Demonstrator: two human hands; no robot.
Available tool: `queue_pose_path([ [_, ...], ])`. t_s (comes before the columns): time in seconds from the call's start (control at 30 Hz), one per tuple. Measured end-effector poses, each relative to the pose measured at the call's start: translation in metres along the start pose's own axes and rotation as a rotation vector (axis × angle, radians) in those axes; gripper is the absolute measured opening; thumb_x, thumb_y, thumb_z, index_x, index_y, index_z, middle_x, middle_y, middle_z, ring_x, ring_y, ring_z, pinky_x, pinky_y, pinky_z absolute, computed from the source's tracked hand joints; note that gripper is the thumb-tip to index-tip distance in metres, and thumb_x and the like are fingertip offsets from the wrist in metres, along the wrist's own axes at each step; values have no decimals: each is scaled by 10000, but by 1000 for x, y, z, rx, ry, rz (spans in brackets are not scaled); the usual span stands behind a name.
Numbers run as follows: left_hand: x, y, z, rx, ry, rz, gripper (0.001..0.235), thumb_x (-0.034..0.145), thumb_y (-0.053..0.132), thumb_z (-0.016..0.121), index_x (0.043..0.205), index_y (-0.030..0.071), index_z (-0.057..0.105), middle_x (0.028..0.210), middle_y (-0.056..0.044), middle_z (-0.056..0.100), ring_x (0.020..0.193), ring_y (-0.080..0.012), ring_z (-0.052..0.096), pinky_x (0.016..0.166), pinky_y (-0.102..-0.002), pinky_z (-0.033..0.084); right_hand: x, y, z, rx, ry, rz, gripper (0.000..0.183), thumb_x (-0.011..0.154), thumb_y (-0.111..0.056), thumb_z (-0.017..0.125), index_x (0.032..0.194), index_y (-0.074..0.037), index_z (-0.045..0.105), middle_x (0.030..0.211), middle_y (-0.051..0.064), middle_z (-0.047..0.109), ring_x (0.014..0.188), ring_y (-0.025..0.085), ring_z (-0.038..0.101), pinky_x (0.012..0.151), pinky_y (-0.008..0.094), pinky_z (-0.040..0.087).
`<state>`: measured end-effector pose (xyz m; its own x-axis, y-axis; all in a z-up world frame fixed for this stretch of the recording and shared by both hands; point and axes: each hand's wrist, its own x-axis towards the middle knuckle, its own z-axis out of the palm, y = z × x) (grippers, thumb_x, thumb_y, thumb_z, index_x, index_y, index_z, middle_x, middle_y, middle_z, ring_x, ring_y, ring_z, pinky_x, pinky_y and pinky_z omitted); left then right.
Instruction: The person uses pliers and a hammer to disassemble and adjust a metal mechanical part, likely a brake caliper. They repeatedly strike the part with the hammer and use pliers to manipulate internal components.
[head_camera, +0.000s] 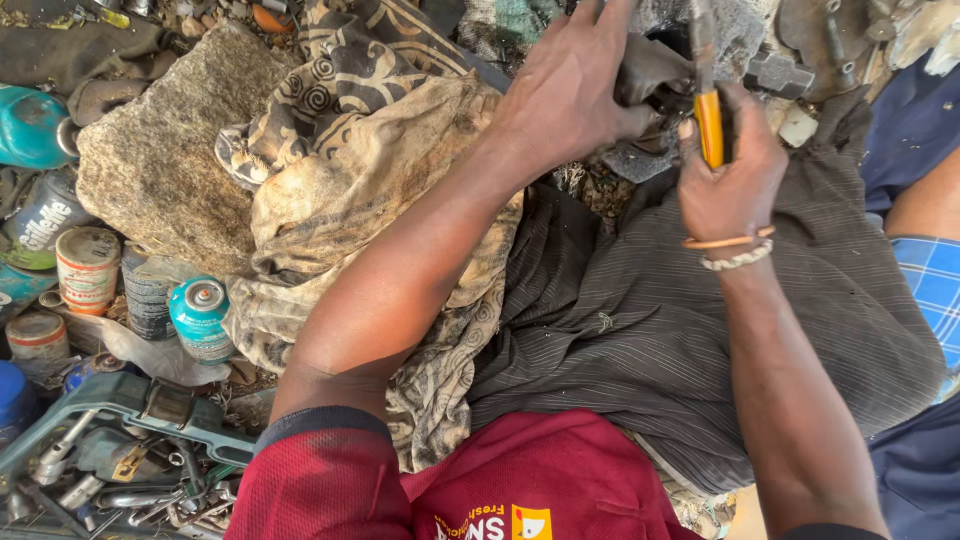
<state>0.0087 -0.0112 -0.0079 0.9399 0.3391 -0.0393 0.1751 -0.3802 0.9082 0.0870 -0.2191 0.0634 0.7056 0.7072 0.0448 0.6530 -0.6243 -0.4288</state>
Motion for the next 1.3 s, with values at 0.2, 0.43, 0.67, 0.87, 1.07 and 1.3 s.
queue_pose_path([
  [0.2,-7,-1,15,246,6,102,1048,712,406,901,1559,208,316,1474,-193,485,1263,-425,569,1065,-520,507,-8,35,40,236,113,67,371,1079,-8,753,1410,49,593,1221,158,704,1124,234,692,998,381,558],
  [0.43,18,-2,28,418,-13,272,1031,605,111,943,1478,83,395,1444,-130,513,1356,-378,542,1108,-444,525,-5,23,7,83,176,108,321,1034,-45,746,1317,53,634,1119,166,720,1029,258,693,963,391,552],
  [0.67,29,-5,24,410,-52,236,1029,459,235,980,1307,-4,448,1221,-227,582,1160,-436,567,1010,-461,501,-18,5,-13,106,408,66,373,1121,-99,687,1448,-6,534,1044,137,725,875,224,736,771,369,619],
  [0.87,36,-3,20,489,-46,285,1052,531,341,1001,1324,-36,422,1229,-221,588,1242,-428,538,1060,-486,490,-23,10,-11,-412,61,-19,248,1145,-130,722,1348,-44,609,945,136,678,773,298,691,741,385,546],
  [1.07,31,9,11,429,-174,156,1188,530,421,1006,1434,9,355,1298,-217,561,1245,-408,518,1059,-560,467,-30,-2,-28,135,320,29,262,1173,-95,657,1365,51,555,992,88,679,777,146,676,690,306,555],
  [1.3,37,24,-1,284,-241,112,1193,597,608,940,1541,210,328,1529,-279,412,1380,-511,345,1055,-705,346,6,50,11,513,236,397,129,1115,-93,696,1170,7,634,867,5,632,682,68,590,566,238,499],
])
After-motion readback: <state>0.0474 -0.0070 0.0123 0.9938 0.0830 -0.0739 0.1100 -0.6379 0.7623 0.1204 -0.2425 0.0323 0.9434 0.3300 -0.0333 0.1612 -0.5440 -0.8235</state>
